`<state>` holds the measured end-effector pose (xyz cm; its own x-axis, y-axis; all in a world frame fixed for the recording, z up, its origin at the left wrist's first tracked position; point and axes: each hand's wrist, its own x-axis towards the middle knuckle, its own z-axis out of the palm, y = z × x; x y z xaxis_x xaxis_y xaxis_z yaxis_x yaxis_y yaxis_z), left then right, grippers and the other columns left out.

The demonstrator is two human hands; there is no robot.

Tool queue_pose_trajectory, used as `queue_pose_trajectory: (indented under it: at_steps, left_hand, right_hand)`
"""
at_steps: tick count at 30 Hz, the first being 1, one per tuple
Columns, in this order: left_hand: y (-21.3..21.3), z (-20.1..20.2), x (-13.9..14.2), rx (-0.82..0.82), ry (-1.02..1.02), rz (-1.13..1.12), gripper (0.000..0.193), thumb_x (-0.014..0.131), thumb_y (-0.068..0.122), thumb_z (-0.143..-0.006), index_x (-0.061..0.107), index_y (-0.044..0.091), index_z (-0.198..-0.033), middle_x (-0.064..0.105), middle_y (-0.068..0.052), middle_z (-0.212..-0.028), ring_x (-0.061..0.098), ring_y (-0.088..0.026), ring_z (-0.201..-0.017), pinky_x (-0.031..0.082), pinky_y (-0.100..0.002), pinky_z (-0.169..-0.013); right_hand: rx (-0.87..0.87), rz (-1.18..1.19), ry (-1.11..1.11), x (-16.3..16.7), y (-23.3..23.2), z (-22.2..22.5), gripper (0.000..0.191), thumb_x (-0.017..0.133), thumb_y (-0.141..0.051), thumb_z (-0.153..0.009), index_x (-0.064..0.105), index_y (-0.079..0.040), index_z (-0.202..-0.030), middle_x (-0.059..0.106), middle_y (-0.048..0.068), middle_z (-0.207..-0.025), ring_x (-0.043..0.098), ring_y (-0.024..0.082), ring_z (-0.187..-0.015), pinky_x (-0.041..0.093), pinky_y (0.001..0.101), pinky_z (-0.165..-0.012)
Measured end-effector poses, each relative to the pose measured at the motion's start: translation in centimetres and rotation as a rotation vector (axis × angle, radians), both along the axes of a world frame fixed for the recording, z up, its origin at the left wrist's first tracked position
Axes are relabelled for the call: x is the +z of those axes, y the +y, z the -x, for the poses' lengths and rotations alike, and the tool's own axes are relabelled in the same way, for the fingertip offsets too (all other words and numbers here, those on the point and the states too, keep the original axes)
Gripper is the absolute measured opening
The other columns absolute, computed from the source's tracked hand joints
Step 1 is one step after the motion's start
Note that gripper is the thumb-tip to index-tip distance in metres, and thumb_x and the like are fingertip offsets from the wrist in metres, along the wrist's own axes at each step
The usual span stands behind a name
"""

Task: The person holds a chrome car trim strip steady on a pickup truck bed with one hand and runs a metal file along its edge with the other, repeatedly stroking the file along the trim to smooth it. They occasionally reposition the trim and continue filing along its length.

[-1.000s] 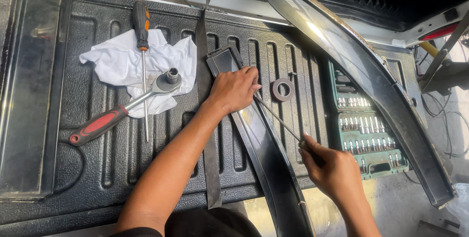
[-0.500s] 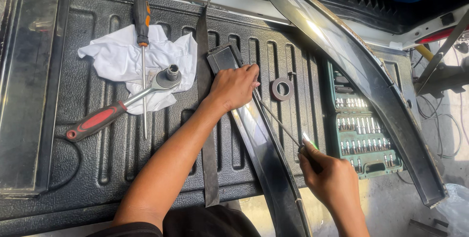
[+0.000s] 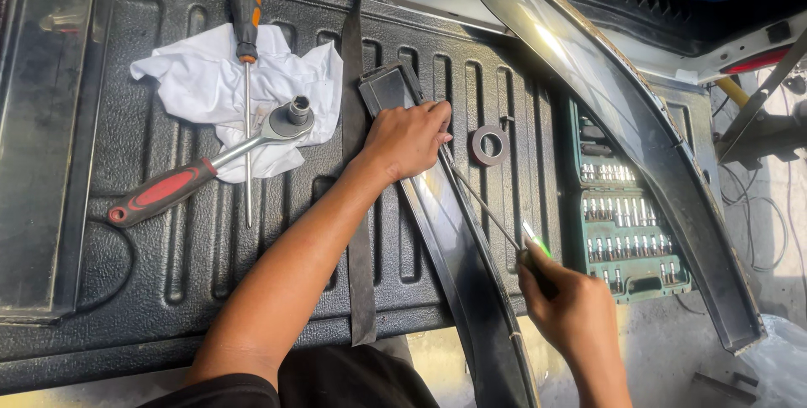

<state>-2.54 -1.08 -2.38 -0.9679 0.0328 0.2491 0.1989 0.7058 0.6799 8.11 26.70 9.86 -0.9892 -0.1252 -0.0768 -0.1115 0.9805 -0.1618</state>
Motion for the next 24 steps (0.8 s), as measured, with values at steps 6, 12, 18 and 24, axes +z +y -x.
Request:
queue_pose_trajectory:
  at_steps: [6, 12, 18, 24]
  left_hand:
    - [0.4, -0.2, 0.3, -0.030, -0.067, -0.022, 0.023, 0.065, 0.031, -0.096, 0.057, 0.009, -0.095, 0.072, -0.009, -0.088, 0.072, -0.034, -0.079, 0.054, -0.050, -0.071]
    - [0.6, -0.3, 0.3, -0.013, -0.050, -0.017, 0.023, 0.065, 0.029, -0.096, 0.056, 0.009, -0.098, 0.071, -0.010, -0.090, 0.072, -0.036, -0.082, 0.053, -0.051, -0.072]
    - [0.5, -0.2, 0.2, -0.011, -0.016, 0.041, 0.023, 0.066, 0.029, -0.097, 0.055, 0.008, -0.100, 0.071, -0.011, -0.095, 0.071, -0.037, -0.081, 0.053, -0.052, -0.070]
    - [0.5, -0.2, 0.1, -0.005, -0.014, 0.028, 0.023, 0.067, 0.028, -0.095, 0.055, 0.009, -0.100, 0.071, -0.011, -0.092, 0.071, -0.038, -0.079, 0.052, -0.054, -0.070]
  right_hand:
    - [0.065, 0.128, 0.000, -0.9, 0.7, 0.5, 0.042, 0.077, -0.026, -0.082, 0.074, -0.018, -0.123, 0.076, 0.012, -0.070, 0.076, 0.017, -0.054, 0.055, 0.0314, -0.053]
    - [-0.057, -0.034, -0.060, 0.1, 0.3, 0.0, 0.041, 0.078, -0.031, -0.084, 0.075, -0.026, -0.125, 0.073, 0.015, -0.062, 0.071, 0.022, -0.049, 0.053, 0.0353, -0.054]
    - [-0.002, -0.012, 0.006, -0.1, -0.2, 0.1, 0.040, 0.077, -0.031, -0.082, 0.076, -0.026, -0.122, 0.071, 0.015, -0.062, 0.069, 0.025, -0.048, 0.052, 0.0368, -0.053]
    - [0.094, -0.026, 0.061, 0.0, 0.4, 0.3, 0.038, 0.076, -0.031, -0.082, 0.077, -0.024, -0.120, 0.073, 0.013, -0.066, 0.068, 0.026, -0.048, 0.052, 0.0377, -0.051]
